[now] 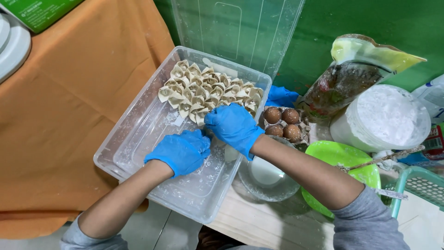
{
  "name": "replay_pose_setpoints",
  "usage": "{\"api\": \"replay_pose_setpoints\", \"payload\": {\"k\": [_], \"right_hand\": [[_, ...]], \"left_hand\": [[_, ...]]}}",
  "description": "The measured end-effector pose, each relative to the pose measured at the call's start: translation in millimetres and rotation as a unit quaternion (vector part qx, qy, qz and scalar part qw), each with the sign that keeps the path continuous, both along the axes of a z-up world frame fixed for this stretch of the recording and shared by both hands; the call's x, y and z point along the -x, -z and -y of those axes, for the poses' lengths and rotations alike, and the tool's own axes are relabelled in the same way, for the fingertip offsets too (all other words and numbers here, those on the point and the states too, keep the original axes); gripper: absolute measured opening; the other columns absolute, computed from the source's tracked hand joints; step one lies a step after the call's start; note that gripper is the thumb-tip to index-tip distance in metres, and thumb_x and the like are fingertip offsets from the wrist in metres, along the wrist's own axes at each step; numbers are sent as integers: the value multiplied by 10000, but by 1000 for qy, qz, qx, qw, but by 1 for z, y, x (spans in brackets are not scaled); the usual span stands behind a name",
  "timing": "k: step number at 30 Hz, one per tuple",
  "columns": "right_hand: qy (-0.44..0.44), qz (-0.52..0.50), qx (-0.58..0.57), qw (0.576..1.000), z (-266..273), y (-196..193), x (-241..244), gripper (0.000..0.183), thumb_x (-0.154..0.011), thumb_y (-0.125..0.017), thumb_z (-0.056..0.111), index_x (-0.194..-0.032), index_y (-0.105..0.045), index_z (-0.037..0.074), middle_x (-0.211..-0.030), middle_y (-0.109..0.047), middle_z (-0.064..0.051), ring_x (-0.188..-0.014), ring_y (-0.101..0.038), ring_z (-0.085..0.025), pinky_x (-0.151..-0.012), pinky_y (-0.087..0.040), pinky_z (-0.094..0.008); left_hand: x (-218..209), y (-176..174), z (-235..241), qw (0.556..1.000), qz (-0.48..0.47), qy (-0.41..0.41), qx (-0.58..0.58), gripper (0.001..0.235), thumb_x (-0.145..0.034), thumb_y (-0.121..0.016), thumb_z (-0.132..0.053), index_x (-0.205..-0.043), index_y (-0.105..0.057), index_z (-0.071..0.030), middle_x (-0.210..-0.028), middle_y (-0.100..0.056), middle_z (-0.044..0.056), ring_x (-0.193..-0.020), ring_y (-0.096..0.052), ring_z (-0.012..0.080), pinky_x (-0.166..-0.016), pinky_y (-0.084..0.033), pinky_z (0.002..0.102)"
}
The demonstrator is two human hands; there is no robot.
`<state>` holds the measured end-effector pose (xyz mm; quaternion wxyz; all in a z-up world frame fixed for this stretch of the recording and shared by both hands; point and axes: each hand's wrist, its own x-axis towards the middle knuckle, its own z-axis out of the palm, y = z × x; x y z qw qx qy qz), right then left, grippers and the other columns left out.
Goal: The person is preparing dumplings by placing filling onto wrappers and folding them into shape.
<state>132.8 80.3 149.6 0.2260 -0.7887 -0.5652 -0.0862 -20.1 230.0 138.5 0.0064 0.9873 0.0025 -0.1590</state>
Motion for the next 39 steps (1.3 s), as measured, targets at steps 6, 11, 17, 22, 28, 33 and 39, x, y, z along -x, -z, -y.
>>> {"api": "replay_pose_setpoints", "payload": {"k": [6,11,17,22,28,33,39], "right_hand": [[-16,-24,-39,999,-2,-4,2,263,-967,-662,284,-765,-672,116,-696,-675,-108,-653,-643,-369,-591,-524,-483],[5,103,10,995,-2,-1,-13,222,-891,-665,501,-723,-657,356,-652,-615,139,-610,-620,-166,-576,-532,-329],[-39,-148,-18,988,24,-36,-8,267,-1043,-569,406,-950,-748,232,-938,-688,-19,-877,-699,-283,-754,-576,-372],[-24,-242,-69,967,63,-52,-21,240,-1041,-594,261,-1252,-708,263,-1109,-665,11,-1035,-680,-250,-871,-564,-356],[49,-292,-117,948,156,-70,-19,431,-973,-524,-10,-1301,-731,178,-1047,-651,-75,-913,-672,-242,-782,-579,-357],[112,-356,-138,918,234,-41,-29,470,-956,-478,-60,-1281,-742,154,-988,-664,-47,-788,-605,-115,-635,-526,-269],[192,-423,-171,869,298,-40,-6,388,-971,-540,-12,-1224,-790,145,-898,-749,-104,-606,-591,-121,-499,-477,-236]], "left_hand": [[5,7,-1,999,45,-24,-19,446,-983,-481,-536,-1317,-655,-298,-1334,-666,18,-1173,-653,255,-915,-589,476],[-1,-5,11,1000,21,-14,5,482,-1002,-437,-513,-1356,-648,-262,-1341,-667,23,-1196,-645,249,-938,-568,473],[0,-17,16,999,19,-30,8,506,-1010,-438,-513,-1413,-603,-254,-1411,-622,58,-1256,-605,287,-997,-537,516],[-2,-18,1,999,21,-14,27,567,-1024,-415,-505,-1512,-523,-236,-1560,-514,58,-1396,-510,290,-1125,-447,520],[-8,-15,3,991,126,-22,38,522,-1005,-475,-510,-1473,-571,-299,-1524,-560,0,-1380,-534,238,-1095,-494,446],[-13,-5,3,987,151,18,47,536,-1007,-458,-492,-1506,-539,-314,-1556,-535,-30,-1400,-517,214,-1111,-479,414],[10,-22,34,945,325,30,-30,457,-908,-638,-551,-1279,-721,-297,-1246,-743,19,-1081,-720,251,-872,-619,398]]}}
